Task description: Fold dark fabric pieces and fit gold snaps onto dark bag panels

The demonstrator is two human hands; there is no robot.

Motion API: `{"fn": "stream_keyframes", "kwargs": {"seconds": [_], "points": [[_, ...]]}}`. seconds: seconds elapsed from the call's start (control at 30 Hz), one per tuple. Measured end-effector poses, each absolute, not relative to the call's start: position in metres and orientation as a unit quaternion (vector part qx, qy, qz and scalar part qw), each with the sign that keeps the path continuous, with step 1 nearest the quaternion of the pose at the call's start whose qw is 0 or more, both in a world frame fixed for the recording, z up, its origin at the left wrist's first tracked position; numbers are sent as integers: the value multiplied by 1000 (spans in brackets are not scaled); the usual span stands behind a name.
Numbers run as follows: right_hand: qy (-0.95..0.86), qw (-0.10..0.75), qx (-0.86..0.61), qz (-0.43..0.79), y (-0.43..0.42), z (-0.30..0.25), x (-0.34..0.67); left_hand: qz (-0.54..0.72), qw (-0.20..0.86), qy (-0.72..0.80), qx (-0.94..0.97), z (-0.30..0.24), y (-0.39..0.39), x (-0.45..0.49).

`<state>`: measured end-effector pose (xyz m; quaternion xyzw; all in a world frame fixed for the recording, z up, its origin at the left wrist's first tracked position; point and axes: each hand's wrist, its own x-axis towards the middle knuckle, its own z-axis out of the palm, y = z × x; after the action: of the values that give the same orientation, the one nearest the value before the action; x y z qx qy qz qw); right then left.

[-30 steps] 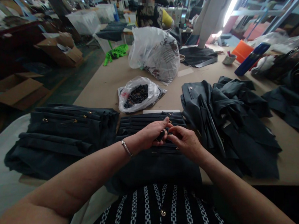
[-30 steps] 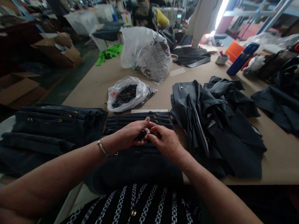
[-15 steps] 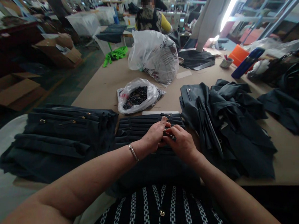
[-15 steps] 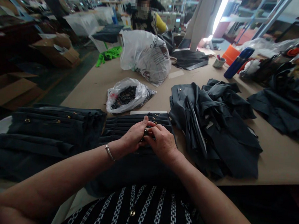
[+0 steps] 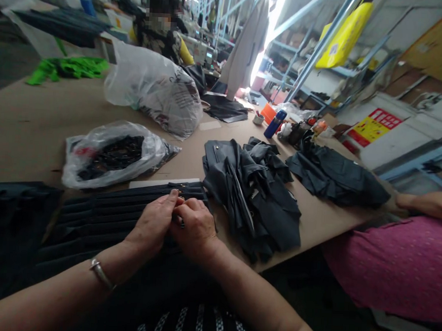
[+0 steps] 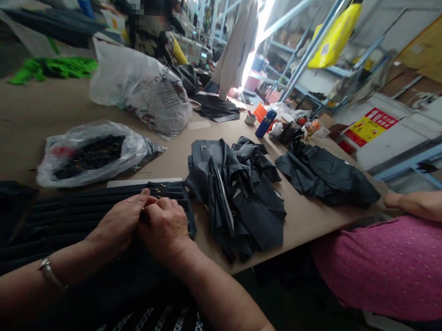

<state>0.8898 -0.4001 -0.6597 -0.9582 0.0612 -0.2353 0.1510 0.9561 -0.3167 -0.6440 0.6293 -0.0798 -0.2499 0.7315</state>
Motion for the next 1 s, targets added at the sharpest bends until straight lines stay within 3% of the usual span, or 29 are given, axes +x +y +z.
{"fn": "stream_keyframes", "kwargs": {"seconds": [0.2,0.3,0.47,0.53,0.7,0.9,1.0], "points": [[87,406,-854,-313,-391,-670,889,-246,783,-48,569,-647,-324,956],[82,496,-818,-279,-387,-668,884,-244,790,-50,561,-648,-324,954],[79,661,-724,-178,-408,-640,866,-350,748,-64,561,-648,-310,956],[85,647,-743,-146,-423,-632,856,-386,710,-89,582,-647,-301,958],[66,460,-886,0,-447,-640,835,-426,574,-218,664,-645,-288,956],[101,477,-872,50,-439,-652,827,-372,435,-389,722,-650,-290,951],[111,432,-895,26,-438,-657,828,-345,400,-414,741,-653,-291,953]]}}
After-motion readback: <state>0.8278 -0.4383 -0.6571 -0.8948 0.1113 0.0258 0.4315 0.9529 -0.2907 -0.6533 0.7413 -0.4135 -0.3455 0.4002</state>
